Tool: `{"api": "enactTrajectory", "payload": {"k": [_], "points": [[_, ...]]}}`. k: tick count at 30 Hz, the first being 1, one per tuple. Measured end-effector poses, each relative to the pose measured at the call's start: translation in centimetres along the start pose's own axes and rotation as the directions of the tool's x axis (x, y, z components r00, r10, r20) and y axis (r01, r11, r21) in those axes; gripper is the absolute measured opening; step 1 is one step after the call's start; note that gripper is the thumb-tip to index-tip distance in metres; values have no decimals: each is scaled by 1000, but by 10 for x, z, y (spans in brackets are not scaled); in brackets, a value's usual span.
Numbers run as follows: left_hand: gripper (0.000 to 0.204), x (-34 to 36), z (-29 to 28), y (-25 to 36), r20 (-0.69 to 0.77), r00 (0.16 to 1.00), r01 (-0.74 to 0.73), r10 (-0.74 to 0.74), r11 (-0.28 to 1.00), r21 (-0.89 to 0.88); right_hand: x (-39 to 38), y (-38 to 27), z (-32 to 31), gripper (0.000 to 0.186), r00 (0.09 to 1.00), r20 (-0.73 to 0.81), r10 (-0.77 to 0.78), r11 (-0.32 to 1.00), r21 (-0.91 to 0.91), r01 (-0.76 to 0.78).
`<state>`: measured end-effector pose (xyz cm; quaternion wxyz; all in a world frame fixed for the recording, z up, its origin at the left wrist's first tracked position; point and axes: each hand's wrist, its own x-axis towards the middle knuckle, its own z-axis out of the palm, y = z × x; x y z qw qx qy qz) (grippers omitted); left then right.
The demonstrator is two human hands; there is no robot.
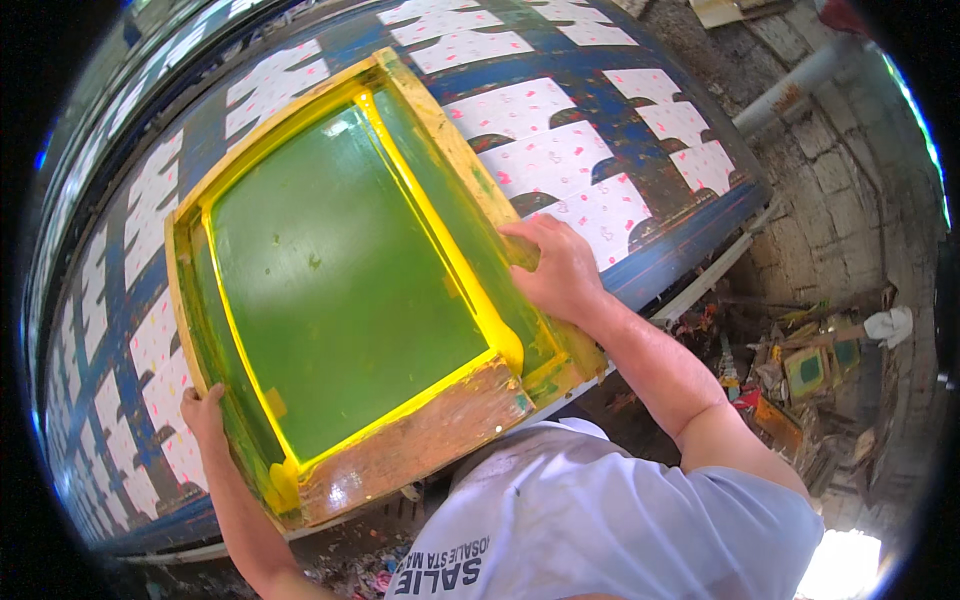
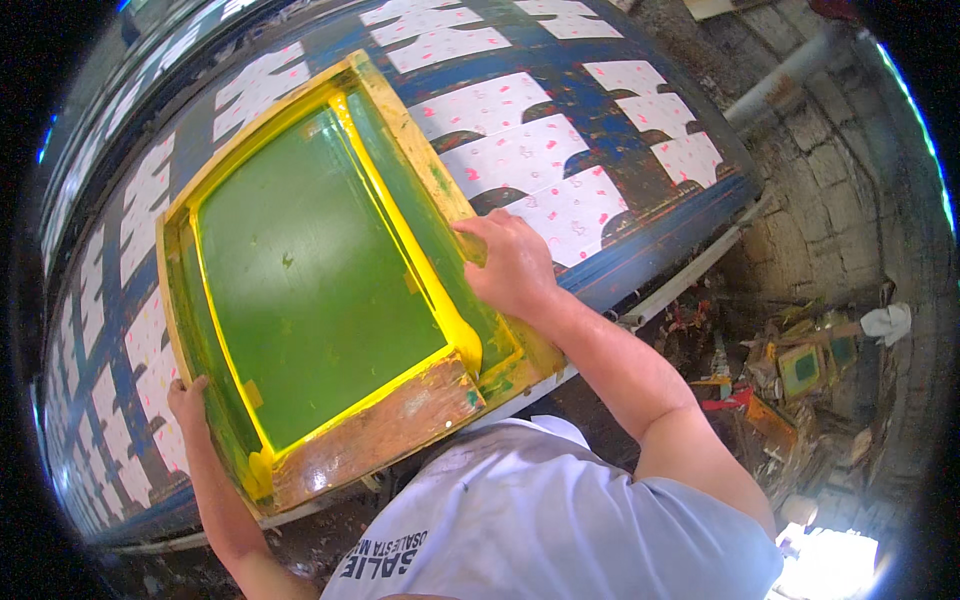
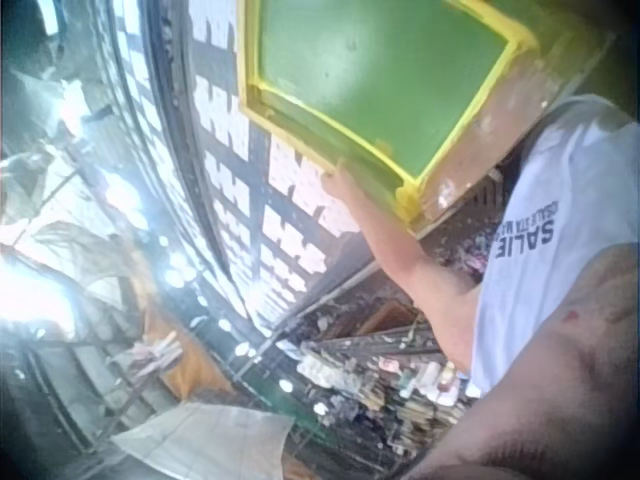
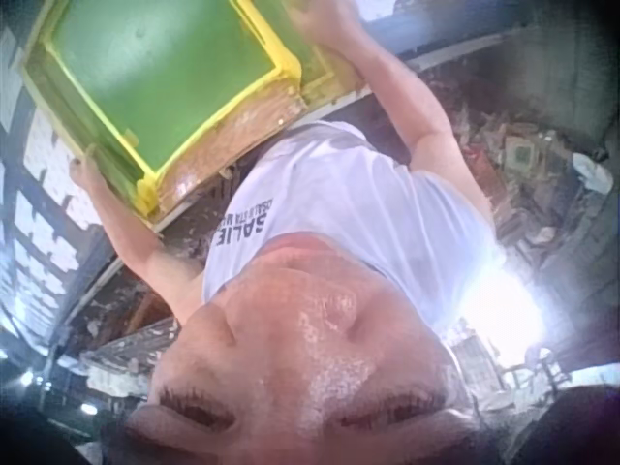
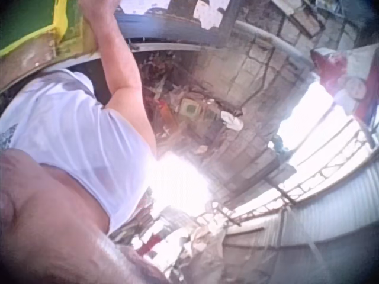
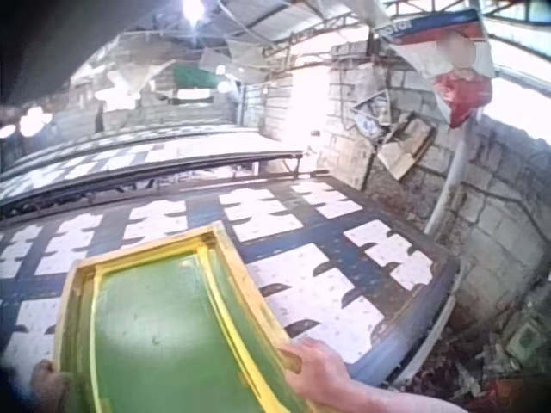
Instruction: The person uses a squeegee to pull green ink across a screen-printing frame, repeatedly wiping the surface and repositioning the frame on a patterned workbench. The person occasionally touches their face during the process.
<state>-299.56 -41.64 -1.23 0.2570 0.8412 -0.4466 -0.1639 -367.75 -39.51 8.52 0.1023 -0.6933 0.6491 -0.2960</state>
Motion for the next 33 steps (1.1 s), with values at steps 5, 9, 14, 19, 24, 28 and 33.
{"api": "enactTrajectory", "payload": {"k": [5,9,14,19,24,28,33], "points": [[24,-24,27,51,-6,1000,-29,28,980,-195,22,52,-28,46,996,27,89,996,-22,-88],[27,-55,66,115,-7,998,-62,62,975,-215,33,115,-53,45,987,-45,156,988,3,-156],[29,-104,124,198,-31,996,-87,82,957,-278,37,203,-93,52,966,-62,252,966,76,-248],[32,-158,184,270,-44,998,-65,54,950,-307,35,293,-132,58,939,-91,331,941,105,-322],[32,-199,225,320,-54,995,-98,87,958,-270,36,356,-166,59,914,-44,403,908,146,-394],[32,-220,244,343,-40,996,-84,74,924,-373,40,394,-178,62,934,-88,345,931,161,-328],[29,-231,253,365,-49,992,-126,117,949,-289,43,428,-184,62,925,-22,378,908,202,-366]]}}
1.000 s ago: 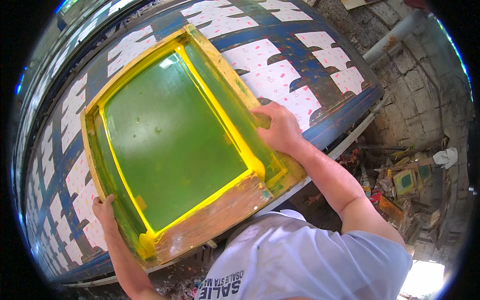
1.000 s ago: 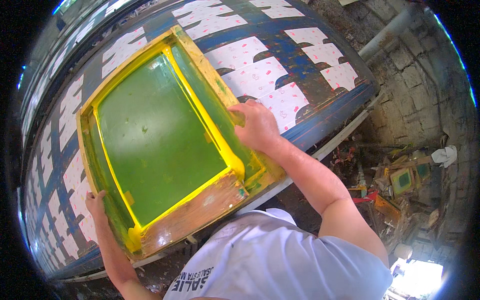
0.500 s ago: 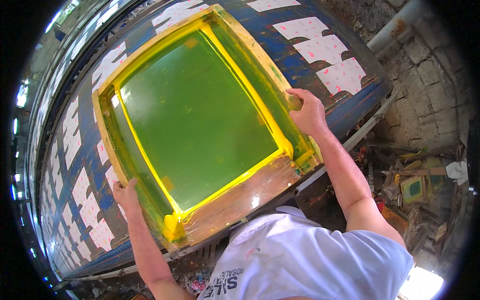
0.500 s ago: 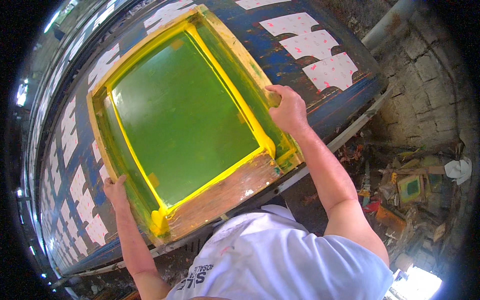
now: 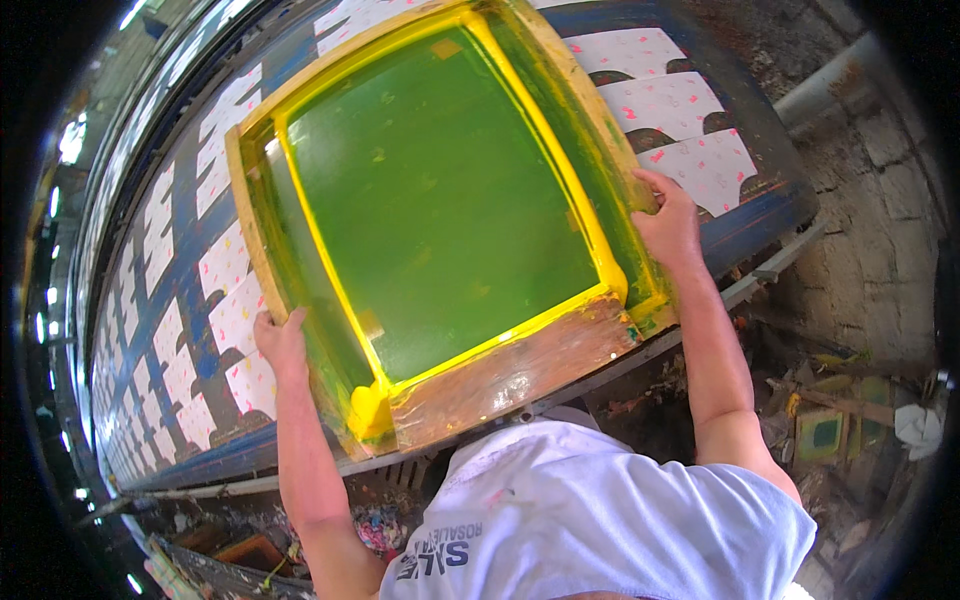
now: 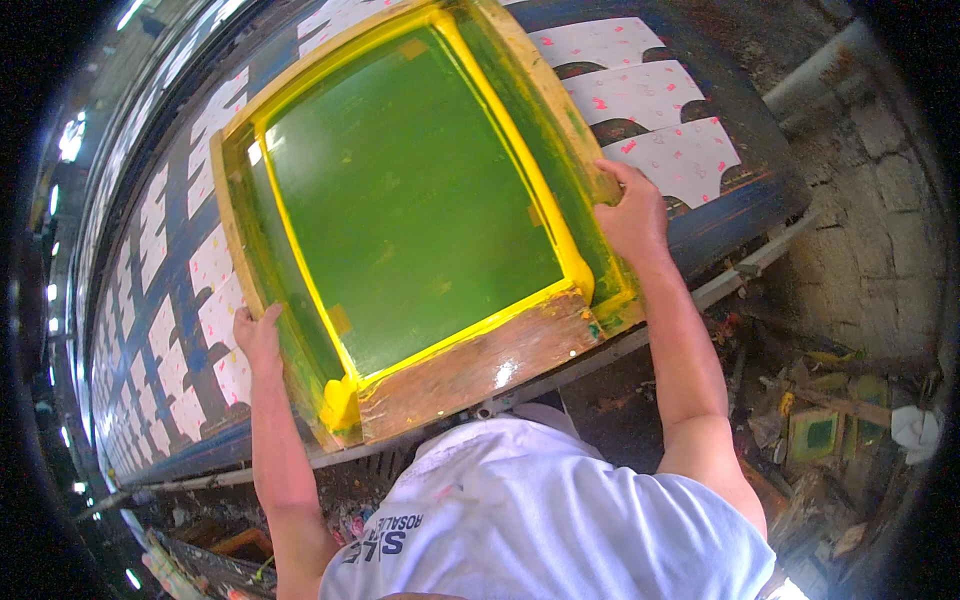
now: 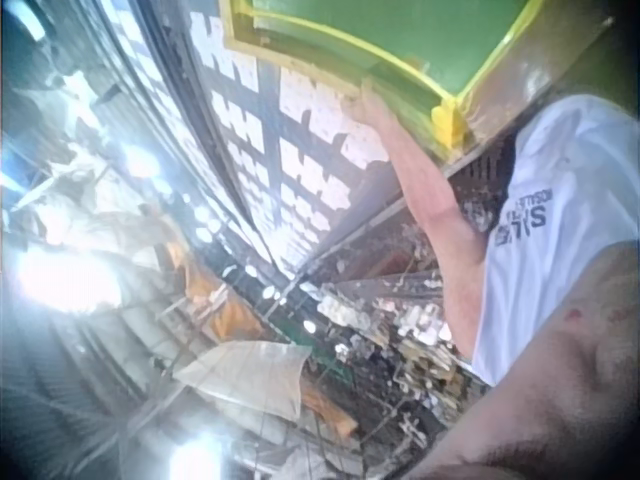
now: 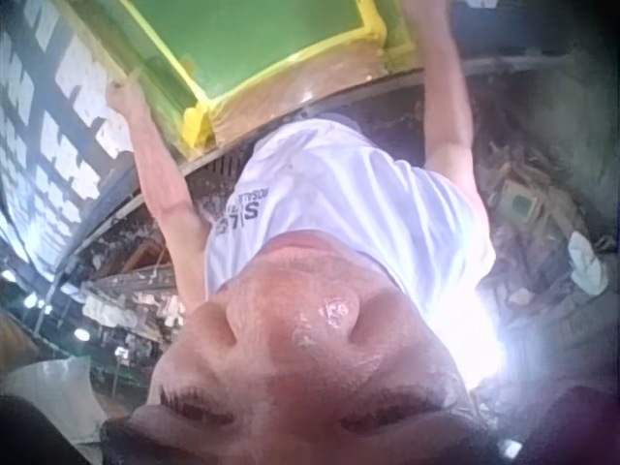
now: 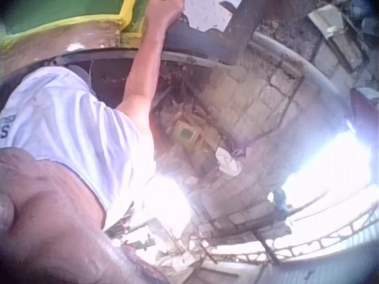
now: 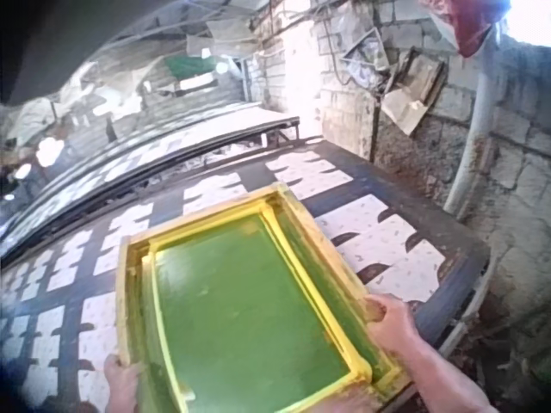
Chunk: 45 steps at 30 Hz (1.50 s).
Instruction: The person uses a squeegee to pull green ink across a screen-printing frame, repeatedly wiping the surface and repositioning the frame on a patterned workbench. The person occasionally touches their face during the process.
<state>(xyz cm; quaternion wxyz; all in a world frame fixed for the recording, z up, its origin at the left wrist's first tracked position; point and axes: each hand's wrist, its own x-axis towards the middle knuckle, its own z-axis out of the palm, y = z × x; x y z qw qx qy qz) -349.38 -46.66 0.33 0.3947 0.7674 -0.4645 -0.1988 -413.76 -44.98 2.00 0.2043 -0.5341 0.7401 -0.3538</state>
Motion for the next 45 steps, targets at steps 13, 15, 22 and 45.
{"api": "enactTrajectory", "payload": {"k": [13,15,22,45], "points": [[38,-1,12,2,56,996,61,-73,980,188,-87,-72,-22,71,714,419,-560,727,-165,667],[41,0,12,1,31,997,61,-71,966,250,-121,-94,-14,61,464,624,-629,702,200,683],[50,0,14,-3,0,998,65,-69,940,335,-173,-143,19,54,457,672,-583,611,-9,792],[45,-13,12,10,-8,999,-42,47,958,283,-200,-168,88,45,648,456,-610,625,-227,747]]}}
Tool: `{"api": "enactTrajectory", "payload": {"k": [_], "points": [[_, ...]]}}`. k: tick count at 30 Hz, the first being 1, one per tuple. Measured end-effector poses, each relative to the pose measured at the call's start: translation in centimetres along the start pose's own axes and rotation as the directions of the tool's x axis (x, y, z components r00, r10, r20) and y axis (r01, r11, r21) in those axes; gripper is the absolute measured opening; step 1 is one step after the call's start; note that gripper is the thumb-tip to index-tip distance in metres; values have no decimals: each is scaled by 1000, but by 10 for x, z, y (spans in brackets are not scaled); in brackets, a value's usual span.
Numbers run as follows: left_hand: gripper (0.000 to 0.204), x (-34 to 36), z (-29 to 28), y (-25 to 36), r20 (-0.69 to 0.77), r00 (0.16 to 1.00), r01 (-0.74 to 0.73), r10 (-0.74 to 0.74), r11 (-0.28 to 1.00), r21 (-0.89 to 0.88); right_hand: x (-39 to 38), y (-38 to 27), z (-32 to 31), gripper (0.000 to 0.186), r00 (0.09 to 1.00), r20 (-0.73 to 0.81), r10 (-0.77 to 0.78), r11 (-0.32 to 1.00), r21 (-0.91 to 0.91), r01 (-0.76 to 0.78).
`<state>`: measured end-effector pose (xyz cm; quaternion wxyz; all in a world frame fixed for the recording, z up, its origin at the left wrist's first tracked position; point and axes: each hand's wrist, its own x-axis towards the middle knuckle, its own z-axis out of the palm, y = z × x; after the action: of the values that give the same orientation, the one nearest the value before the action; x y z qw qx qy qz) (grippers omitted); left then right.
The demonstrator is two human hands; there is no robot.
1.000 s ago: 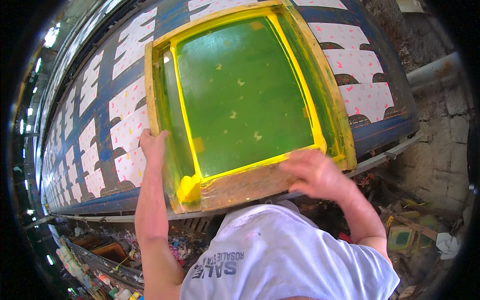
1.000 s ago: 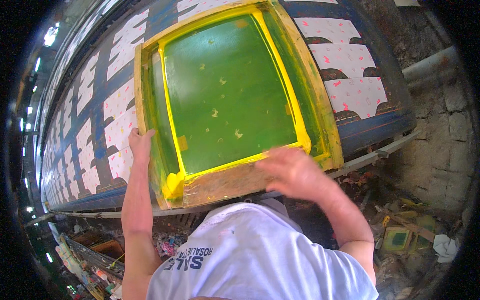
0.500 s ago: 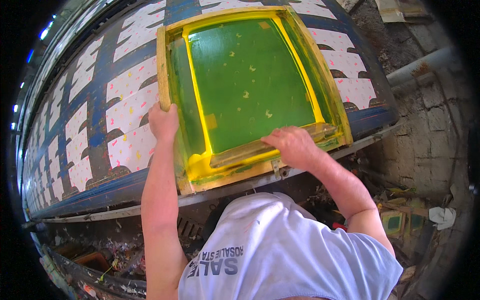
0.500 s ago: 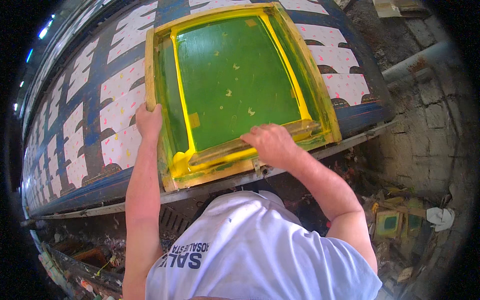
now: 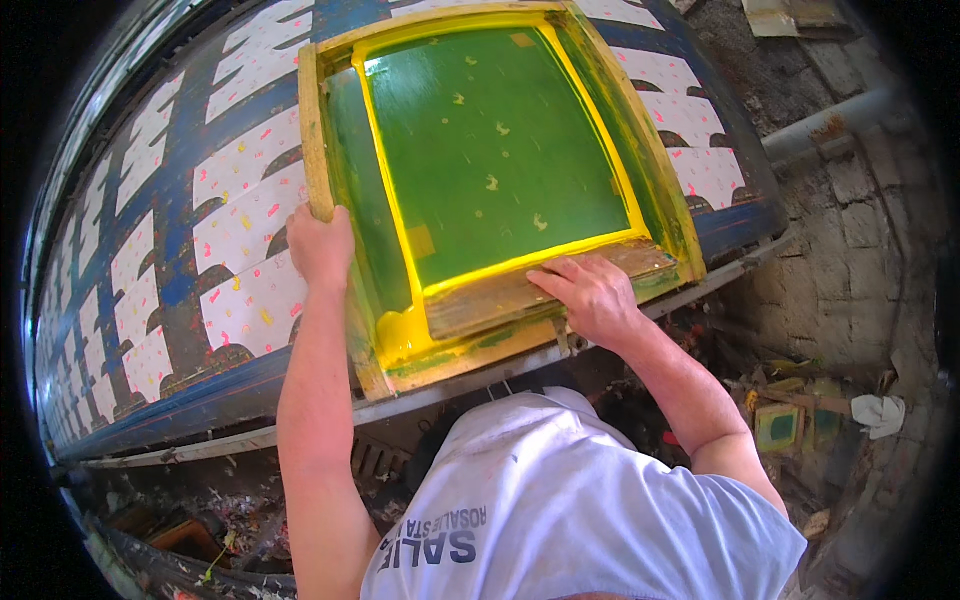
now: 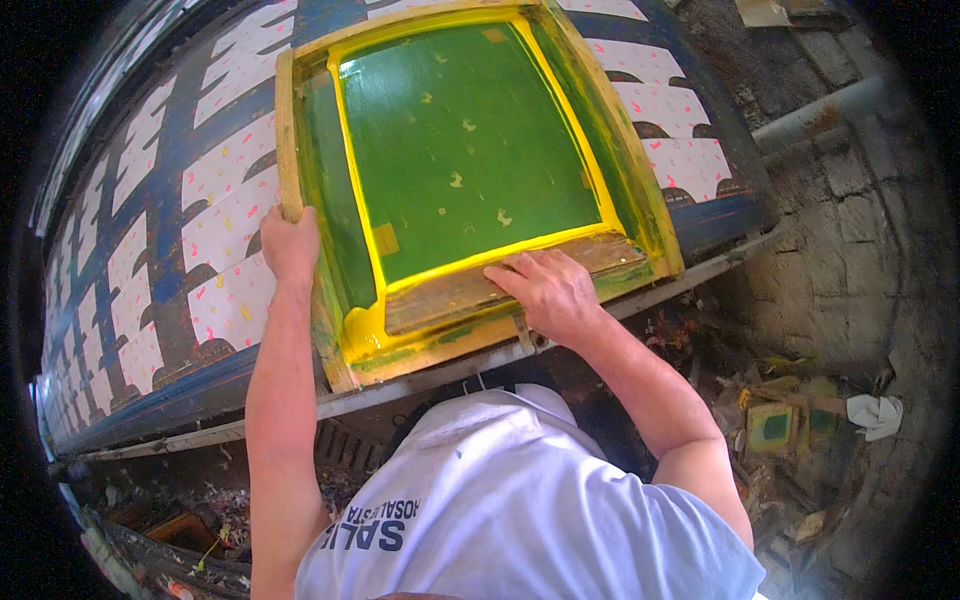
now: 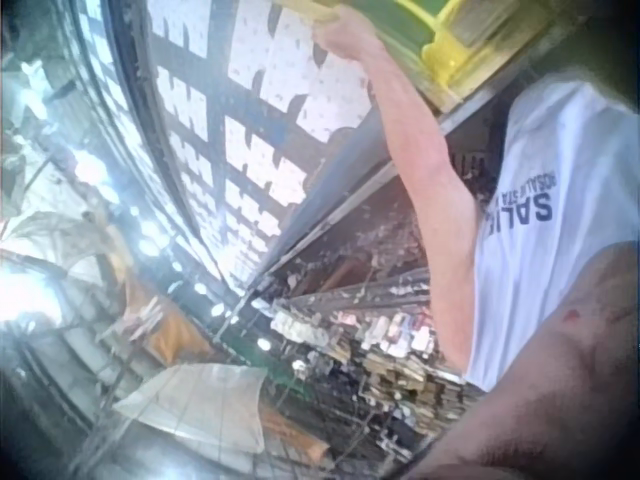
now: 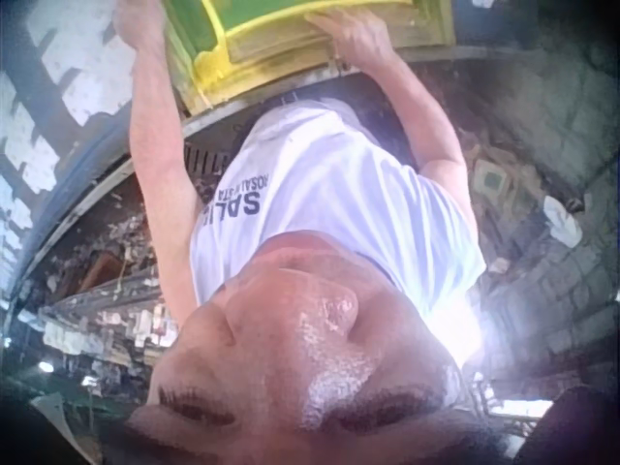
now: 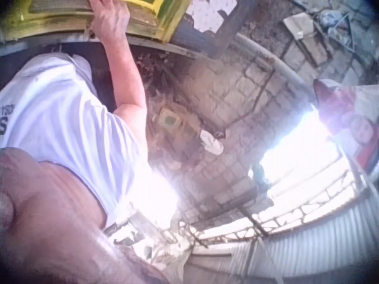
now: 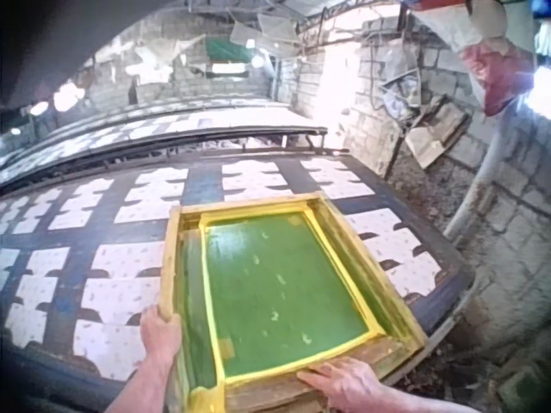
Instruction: The person uses a squeegee to pull green ink across a screen-printing frame, repeatedly wiping the surface and repositioning the frame on a patterned workbench. The person occasionally touches their face during the process.
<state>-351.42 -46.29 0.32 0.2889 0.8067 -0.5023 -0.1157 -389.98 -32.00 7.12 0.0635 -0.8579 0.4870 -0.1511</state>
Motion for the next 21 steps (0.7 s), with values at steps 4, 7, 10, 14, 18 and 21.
{"api": "enactTrajectory", "payload": {"k": [4,7,10,14,18,21], "points": [[45,-2,-1,1,-18,1000,-3,3,1000,-3,61,40,21,44,992,-98,-75,997,-36,72],[42,-3,0,4,-46,999,-22,22,1000,4,124,79,36,46,987,-114,-113,992,-73,105],[41,-5,0,8,-50,999,-11,10,1000,-2,192,122,46,50,990,-77,-118,989,-95,111],[43,-6,6,10,-84,996,-7,11,999,47,285,172,61,53,990,-74,-117,985,-134,106],[44,-6,8,8,-144,987,-52,67,993,106,371,216,77,57,982,-90,-164,973,-176,146],[45,-8,10,12,-161,986,-26,49,989,143,430,241,80,56,996,9,-87,972,-218,87]]}}
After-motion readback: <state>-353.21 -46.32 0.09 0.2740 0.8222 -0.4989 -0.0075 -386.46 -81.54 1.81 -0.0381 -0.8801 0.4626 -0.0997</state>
